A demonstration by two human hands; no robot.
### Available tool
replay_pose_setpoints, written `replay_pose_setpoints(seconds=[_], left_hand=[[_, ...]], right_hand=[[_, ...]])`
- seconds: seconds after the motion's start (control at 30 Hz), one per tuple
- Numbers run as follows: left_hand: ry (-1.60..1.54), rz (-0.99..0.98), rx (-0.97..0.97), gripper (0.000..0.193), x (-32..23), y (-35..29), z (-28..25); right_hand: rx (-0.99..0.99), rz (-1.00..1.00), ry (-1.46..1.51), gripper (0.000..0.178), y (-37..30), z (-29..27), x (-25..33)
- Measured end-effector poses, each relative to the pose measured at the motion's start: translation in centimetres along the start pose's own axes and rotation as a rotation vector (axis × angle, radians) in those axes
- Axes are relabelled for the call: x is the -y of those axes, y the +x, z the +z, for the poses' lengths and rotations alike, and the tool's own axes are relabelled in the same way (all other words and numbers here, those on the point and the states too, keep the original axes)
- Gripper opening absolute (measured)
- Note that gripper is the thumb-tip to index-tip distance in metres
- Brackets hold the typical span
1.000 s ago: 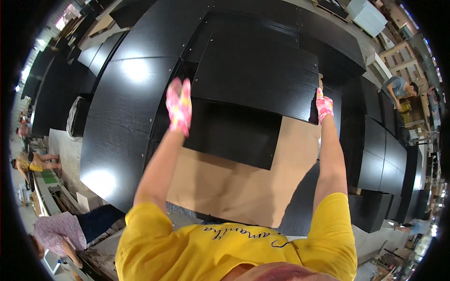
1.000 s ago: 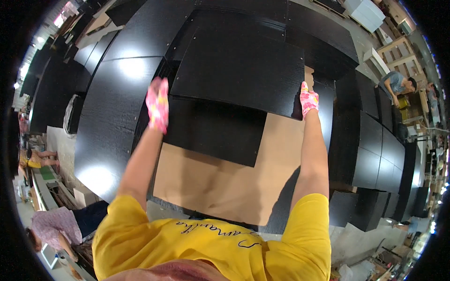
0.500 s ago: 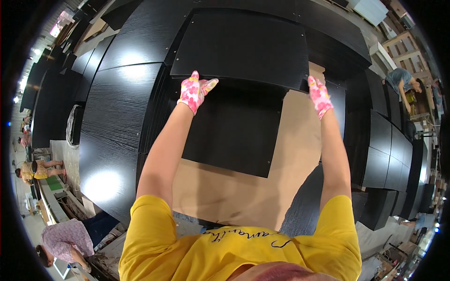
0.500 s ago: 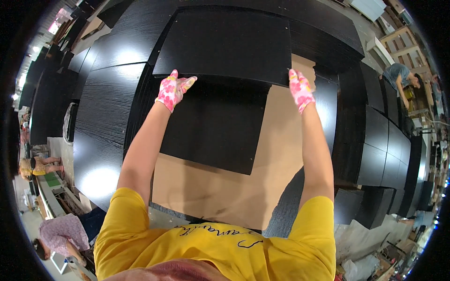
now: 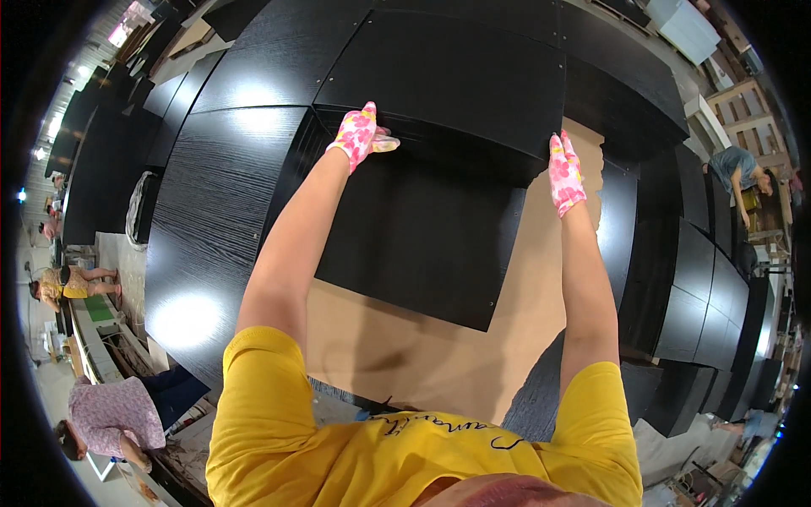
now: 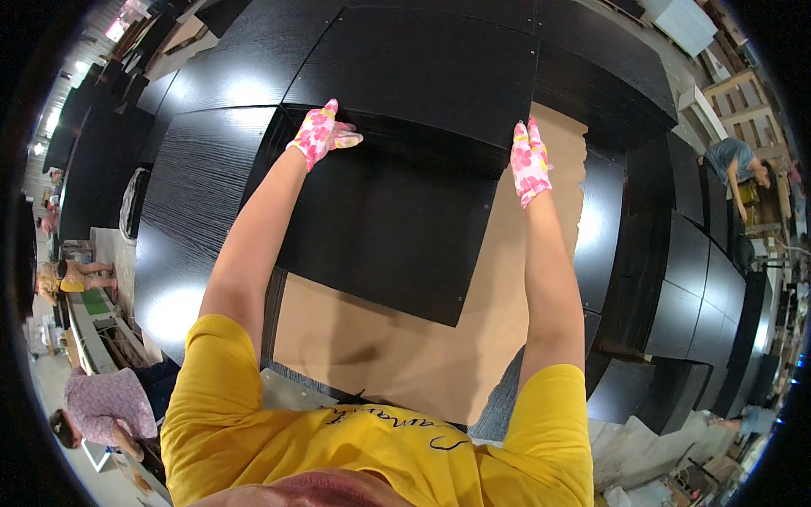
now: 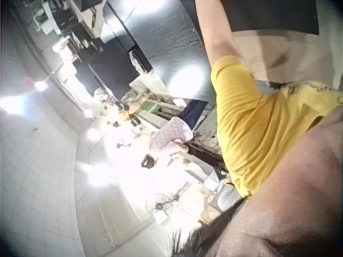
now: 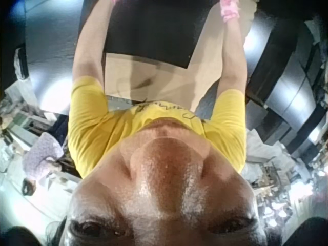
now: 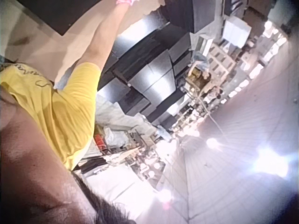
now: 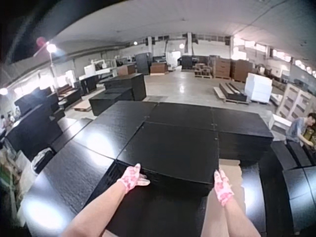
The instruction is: The person wipes black panels using a cloth and liquid from a bottle, and carries and stacks the panels onto a cardboard base on the floor.
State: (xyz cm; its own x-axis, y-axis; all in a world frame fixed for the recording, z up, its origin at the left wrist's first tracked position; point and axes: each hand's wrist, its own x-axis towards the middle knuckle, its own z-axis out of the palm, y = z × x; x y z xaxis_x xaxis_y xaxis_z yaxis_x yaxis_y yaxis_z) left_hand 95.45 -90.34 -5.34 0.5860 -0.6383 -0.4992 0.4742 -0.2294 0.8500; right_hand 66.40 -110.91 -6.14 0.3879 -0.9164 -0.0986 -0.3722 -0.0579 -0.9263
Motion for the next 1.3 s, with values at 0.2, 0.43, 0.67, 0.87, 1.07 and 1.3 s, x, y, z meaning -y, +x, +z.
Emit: replay_pose_setpoints(seconds=[0.2,0.43,0.67,0.87,1.07,1.3], left_hand=[[0.04,-0.092,0.042,0.069,-1.1,0.7,-0.4],[0.05,-0.098,0.039,0.09,0.1,-0.4,1.2],[0.11,-0.155,0.224,0.083,-0.3,0.6,0.7],[-0.067,-0.171,0.054,0.084,-0.9,-1.4,1.3],[-0.026,-0.227,0.101,0.08,-0.4,-0.4,0.2],[-0.065,-0.176,0.137,0.081,-0.5,-1.3,1.4]], right_hand=[[0.14,-0.216,-0.044,0.053,3.4,-2.5,-3.6],[0.194,0.152,0.322,0.067,6.8,-3.5,0.0],[0.142,-0.012,-0.06,0.067,11.6,-0.7,1.6],[0.242,-0.023,-0.494,0.08,13.1,-0.8,2.8],[0.209,-0.01,0.017,0.077,16.0,0.7,1.4],[0.39,0.152,0.306,0.078,16.7,-0.5,2.0]])
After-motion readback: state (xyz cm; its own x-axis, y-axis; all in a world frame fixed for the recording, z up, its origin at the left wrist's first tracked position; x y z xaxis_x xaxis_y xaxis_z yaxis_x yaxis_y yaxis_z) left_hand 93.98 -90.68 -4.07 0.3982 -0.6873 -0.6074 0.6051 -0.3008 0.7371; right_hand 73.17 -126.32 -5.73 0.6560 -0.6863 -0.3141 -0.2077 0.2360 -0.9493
